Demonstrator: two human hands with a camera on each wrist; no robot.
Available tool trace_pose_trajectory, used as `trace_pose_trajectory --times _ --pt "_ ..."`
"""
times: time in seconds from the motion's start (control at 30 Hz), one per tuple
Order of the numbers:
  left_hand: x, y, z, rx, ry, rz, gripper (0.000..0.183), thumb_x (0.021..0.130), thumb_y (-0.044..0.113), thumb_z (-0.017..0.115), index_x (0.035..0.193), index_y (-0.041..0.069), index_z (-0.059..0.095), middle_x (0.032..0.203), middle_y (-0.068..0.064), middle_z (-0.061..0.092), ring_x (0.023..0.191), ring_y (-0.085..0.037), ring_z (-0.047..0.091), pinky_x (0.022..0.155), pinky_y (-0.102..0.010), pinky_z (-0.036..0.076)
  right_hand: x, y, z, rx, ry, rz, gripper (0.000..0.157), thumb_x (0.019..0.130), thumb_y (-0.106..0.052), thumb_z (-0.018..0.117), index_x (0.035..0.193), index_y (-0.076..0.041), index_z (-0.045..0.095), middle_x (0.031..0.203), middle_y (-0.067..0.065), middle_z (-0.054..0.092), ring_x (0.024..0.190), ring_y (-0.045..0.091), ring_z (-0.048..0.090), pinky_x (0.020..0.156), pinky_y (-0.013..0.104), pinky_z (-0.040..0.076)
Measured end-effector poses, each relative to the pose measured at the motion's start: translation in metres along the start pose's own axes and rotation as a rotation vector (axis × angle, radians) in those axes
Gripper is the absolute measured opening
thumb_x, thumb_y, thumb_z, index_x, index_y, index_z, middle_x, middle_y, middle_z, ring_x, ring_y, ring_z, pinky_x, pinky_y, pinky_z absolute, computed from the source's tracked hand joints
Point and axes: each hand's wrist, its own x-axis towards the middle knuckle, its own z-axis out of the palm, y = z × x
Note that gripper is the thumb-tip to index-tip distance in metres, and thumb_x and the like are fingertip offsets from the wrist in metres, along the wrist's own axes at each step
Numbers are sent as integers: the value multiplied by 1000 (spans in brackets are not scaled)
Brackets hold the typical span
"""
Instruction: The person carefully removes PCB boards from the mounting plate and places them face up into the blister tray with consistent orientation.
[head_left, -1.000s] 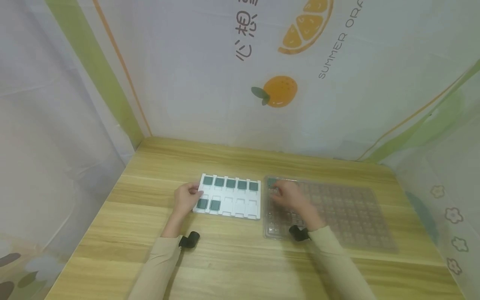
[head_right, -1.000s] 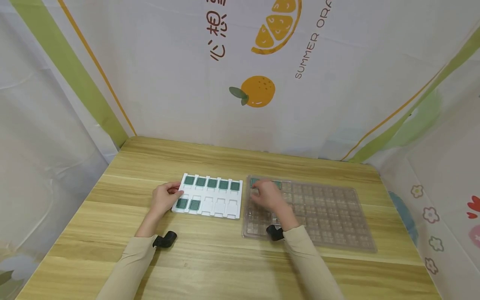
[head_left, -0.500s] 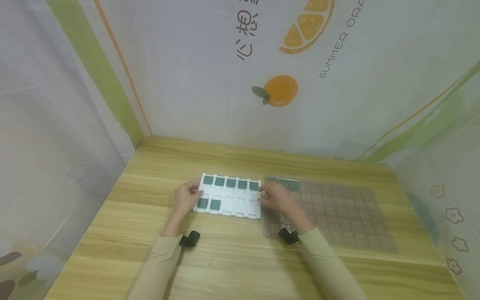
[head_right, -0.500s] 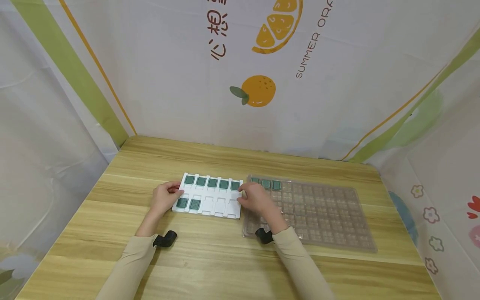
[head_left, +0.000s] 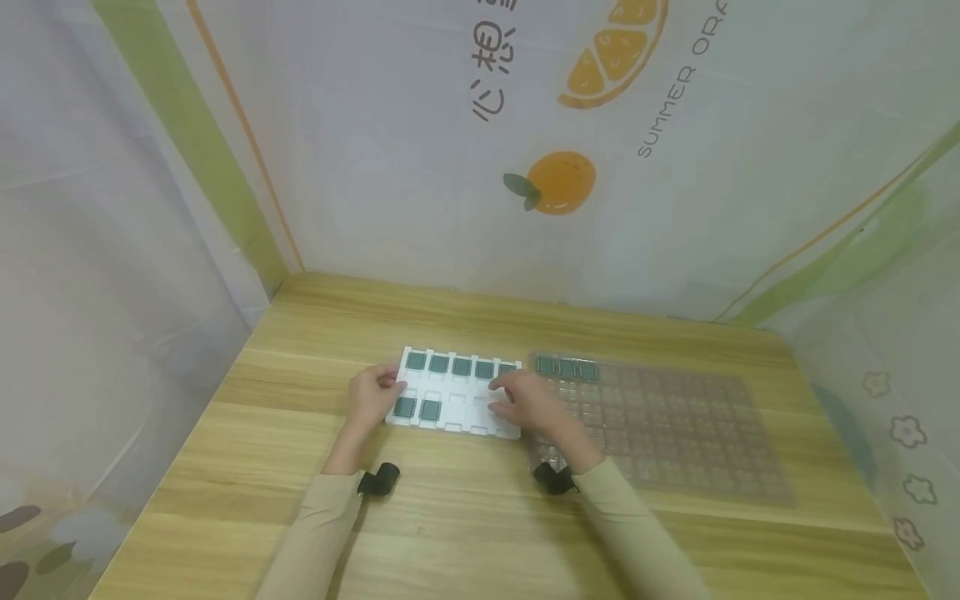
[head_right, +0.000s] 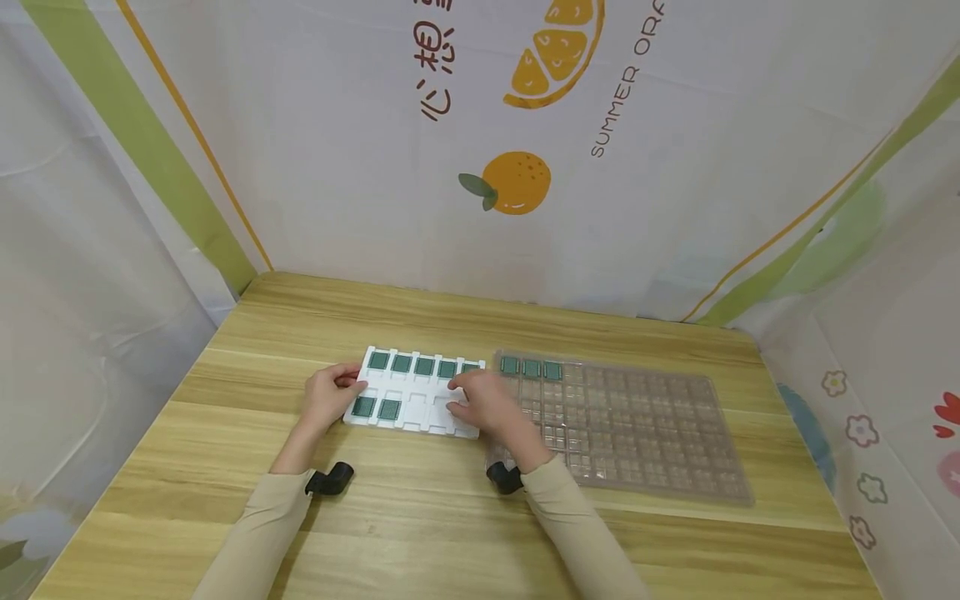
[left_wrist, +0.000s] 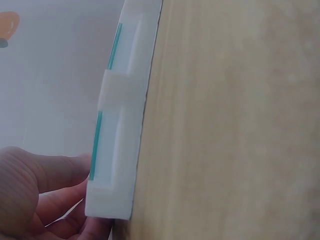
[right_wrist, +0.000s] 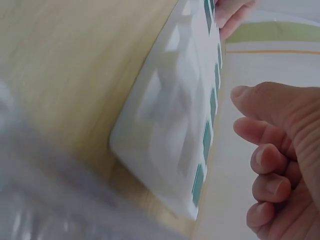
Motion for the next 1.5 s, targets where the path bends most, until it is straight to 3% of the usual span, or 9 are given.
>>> trace_pose_trajectory --times 0.23,0.5,0.83,1.07,1.5 --pt "0 -1 0 -2 0 11 30 81 -3 66 109 -12 62 94 -26 65 86 -35 63 77 -41 54 6 -9 8 -3 31 -85 24 81 -15 72 100 -1 68 64 -3 50 60 9 40 57 22 39" --pt "-1 1 0 1 5 1 29 81 -3 65 109 -12 62 94 -26 65 87 -36 62 77 -41 54 14 -22 17 14 27 -105 25 81 -17 72 100 -1 69 63 -2 49 61 10 42 57 24 40" --pt "0 1 1 7 0 -19 30 81 -2 66 110 -11 62 94 -25 65 88 -35 62 78 -42 53 24 -33 33 -23 24 -148 25 81 -19 72 99 -2 69 75 5 63 65 13 50 67 27 49" --pt "0 0 0 -2 -1 -17 31 81 -2 66 110 -11 62 94 -25 65 88 -35 62 77 -41 54 29 -42 40 -74 18 -174 26 80 -21 71 100 -3 70 92 7 70 86 19 64 84 30 51" --pt "0 -1 -1 -1 -18 -11 31 82 -1 66 110 -11 62 94 -24 65 88 -35 63 77 -40 54 38 -54 49 -138 23 -128 25 79 -26 73 94 -6 71 87 4 70 79 16 64 72 24 51"
